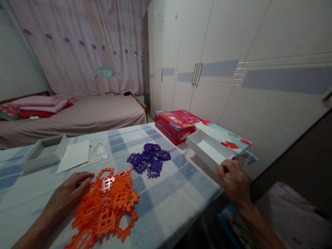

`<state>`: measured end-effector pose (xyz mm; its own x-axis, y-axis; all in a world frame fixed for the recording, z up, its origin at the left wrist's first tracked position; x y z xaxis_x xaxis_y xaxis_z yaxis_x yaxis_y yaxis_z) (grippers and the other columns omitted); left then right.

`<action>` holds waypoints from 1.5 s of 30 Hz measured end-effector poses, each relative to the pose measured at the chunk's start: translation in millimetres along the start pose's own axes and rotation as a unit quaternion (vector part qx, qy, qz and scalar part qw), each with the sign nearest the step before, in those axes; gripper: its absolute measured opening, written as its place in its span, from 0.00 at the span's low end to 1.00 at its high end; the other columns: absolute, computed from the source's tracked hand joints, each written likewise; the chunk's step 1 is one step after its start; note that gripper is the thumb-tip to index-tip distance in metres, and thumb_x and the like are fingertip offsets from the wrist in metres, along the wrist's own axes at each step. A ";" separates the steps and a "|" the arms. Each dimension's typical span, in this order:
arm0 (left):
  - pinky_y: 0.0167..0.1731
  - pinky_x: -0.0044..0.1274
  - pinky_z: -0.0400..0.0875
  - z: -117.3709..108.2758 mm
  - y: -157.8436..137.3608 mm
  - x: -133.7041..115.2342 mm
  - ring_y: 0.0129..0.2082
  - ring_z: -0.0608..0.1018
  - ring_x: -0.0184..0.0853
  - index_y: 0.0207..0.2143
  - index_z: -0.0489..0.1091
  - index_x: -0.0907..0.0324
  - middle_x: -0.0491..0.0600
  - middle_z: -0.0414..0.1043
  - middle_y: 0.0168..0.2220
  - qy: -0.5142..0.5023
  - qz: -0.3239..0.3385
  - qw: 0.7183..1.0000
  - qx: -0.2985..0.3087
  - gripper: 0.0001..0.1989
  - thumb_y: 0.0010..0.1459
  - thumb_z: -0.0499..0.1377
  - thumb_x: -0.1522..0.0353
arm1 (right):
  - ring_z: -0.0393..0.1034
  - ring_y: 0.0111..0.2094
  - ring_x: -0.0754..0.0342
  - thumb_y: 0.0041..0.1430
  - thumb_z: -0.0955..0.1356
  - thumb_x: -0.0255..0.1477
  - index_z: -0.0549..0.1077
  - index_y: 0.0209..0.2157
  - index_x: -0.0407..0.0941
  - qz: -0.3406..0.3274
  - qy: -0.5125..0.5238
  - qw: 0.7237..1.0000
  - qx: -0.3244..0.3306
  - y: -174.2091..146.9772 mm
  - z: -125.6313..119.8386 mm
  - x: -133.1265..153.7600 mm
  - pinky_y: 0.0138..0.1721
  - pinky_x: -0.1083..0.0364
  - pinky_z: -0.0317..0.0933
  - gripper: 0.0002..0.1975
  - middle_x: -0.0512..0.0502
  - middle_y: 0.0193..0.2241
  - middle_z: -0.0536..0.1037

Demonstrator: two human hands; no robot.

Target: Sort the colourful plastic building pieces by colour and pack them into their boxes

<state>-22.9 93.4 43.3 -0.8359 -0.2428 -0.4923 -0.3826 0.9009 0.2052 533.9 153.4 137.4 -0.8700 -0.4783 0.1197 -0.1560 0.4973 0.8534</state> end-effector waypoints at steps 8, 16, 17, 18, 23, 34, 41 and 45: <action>0.44 0.29 0.71 1.7 -0.6 4.6 0.43 0.77 0.41 0.41 0.74 0.58 0.53 0.74 0.46 0.010 -0.009 1.000 0.010 0.25 0.53 0.49 0.51 | 0.66 0.31 0.54 0.65 0.61 0.34 0.66 0.32 0.45 0.035 -0.094 0.993 0.058 -11.6 50.8 -31.7 0.31 0.56 0.59 0.10 0.47 0.32 0.69; 0.45 0.29 0.70 -0.4 -2.4 -4.6 0.43 0.77 0.41 0.41 0.74 0.60 0.55 0.73 0.46 -0.003 -0.003 1.000 0.014 0.27 0.53 0.48 0.51 | 0.69 0.36 0.49 0.63 0.62 0.38 0.68 0.39 0.44 0.095 -0.099 0.985 0.100 -6.7 57.1 -41.8 0.29 0.54 0.61 0.12 0.42 0.40 0.70; 0.45 0.29 0.70 -0.6 -2.8 -5.9 0.43 0.76 0.41 0.41 0.74 0.61 0.55 0.73 0.46 -0.005 -0.003 1.000 0.014 0.27 0.53 0.48 0.51 | 0.69 0.38 0.48 0.62 0.63 0.39 0.68 0.42 0.44 0.104 -0.107 0.984 0.098 -3.1 53.2 -38.5 0.29 0.54 0.61 0.14 0.40 0.43 0.70; 0.46 0.30 0.70 -0.9 -3.3 -7.2 0.44 0.76 0.41 0.41 0.74 0.61 0.55 0.73 0.46 -0.007 -0.003 1.000 0.013 0.27 0.53 0.48 0.51 | 0.69 0.38 0.47 0.61 0.63 0.39 0.67 0.45 0.44 0.111 -0.103 0.984 0.094 1.5 49.9 -33.2 0.30 0.53 0.62 0.16 0.39 0.45 0.69; 0.47 0.30 0.69 -2.0 -5.4 -11.3 0.44 0.76 0.41 0.40 0.74 0.61 0.56 0.73 0.46 -0.010 0.001 1.000 0.009 0.26 0.53 0.48 0.52 | 0.70 0.43 0.48 0.60 0.65 0.41 0.66 0.51 0.45 0.073 0.143 0.970 0.184 31.2 82.8 30.9 0.43 0.50 0.66 0.21 0.40 0.46 0.71; 0.43 0.29 0.72 -9.3 -7.5 -17.6 0.39 0.78 0.40 0.34 0.75 0.58 0.52 0.76 0.40 -0.055 0.019 0.998 -0.033 0.20 0.52 0.51 0.55 | 0.46 0.65 0.34 0.49 0.65 0.58 0.50 0.66 0.42 0.026 0.139 0.867 0.478 48.3 255.8 163.2 0.59 0.36 0.46 0.52 0.29 0.65 0.52; 0.41 0.29 0.73 -13.3 -9.8 -31.5 0.37 0.78 0.38 0.32 0.75 0.57 0.51 0.76 0.36 -0.080 0.039 0.994 -0.056 0.15 0.55 0.51 0.60 | 0.59 0.58 0.39 0.51 0.68 0.48 0.60 0.61 0.43 -0.025 0.175 0.876 0.449 40.7 261.5 175.9 0.55 0.42 0.52 0.40 0.33 0.56 0.67; 0.40 0.30 0.74 -13.4 -10.0 -32.0 0.37 0.79 0.39 0.31 0.75 0.55 0.51 0.76 0.36 -0.083 0.046 0.994 -0.059 0.14 0.55 0.51 0.61 | 0.64 0.53 0.43 0.53 0.69 0.40 0.67 0.55 0.41 -0.021 0.213 0.886 0.410 44.5 249.0 177.0 0.52 0.48 0.56 0.30 0.36 0.49 0.71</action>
<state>2.5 87.3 68.3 -0.7965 -0.0904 -0.5978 -0.3593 0.8660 0.3477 256.6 271.0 70.2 -0.6266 -0.6526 0.4261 -0.6245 0.7475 0.2264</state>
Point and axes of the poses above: each hand's wrist, its own y-axis towards the middle knuckle, its own z-axis out of the palm, x = y × z, the point moved 10 cm from there along y, towards the middle knuckle
